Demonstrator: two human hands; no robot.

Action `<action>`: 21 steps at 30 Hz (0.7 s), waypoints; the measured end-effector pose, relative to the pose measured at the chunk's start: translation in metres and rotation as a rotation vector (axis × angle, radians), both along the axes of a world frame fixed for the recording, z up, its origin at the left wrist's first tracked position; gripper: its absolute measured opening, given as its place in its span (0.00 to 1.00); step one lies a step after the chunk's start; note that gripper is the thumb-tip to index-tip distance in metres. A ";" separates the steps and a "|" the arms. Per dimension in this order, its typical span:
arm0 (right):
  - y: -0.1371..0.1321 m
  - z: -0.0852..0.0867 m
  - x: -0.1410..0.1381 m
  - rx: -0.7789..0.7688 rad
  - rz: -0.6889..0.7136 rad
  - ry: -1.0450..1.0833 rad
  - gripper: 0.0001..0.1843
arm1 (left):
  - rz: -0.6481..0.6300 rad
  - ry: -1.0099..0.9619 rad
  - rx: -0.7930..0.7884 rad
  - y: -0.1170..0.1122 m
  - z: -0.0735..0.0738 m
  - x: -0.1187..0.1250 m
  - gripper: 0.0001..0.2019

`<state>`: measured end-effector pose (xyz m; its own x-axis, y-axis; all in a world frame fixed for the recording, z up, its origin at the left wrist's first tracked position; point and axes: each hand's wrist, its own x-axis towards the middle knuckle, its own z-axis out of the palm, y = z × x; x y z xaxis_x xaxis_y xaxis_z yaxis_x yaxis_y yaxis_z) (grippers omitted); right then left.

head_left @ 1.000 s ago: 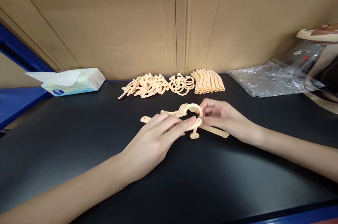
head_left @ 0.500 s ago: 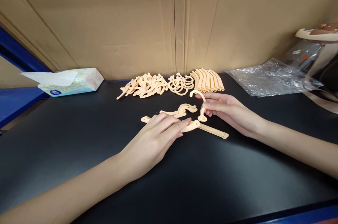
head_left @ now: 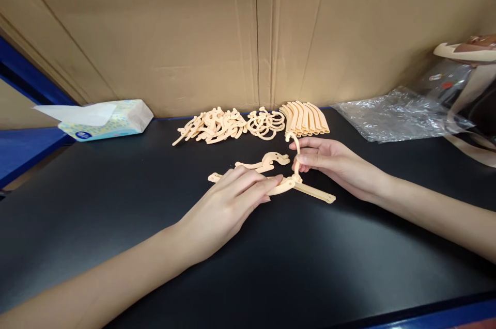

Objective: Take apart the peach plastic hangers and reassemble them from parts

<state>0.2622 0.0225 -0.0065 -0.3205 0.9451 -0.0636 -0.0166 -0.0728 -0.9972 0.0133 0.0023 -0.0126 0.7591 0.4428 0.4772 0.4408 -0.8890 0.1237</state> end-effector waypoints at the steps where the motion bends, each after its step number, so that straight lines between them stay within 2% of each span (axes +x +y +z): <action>1: 0.000 0.000 0.000 0.001 -0.004 0.000 0.17 | -0.004 0.006 0.004 0.000 -0.001 -0.001 0.19; 7: 0.000 0.000 0.001 0.015 0.013 0.013 0.15 | -0.041 0.000 -0.006 0.000 -0.004 -0.001 0.18; 21: 0.001 -0.005 0.003 0.041 0.028 0.039 0.11 | -0.024 0.049 -0.026 -0.001 -0.003 0.000 0.18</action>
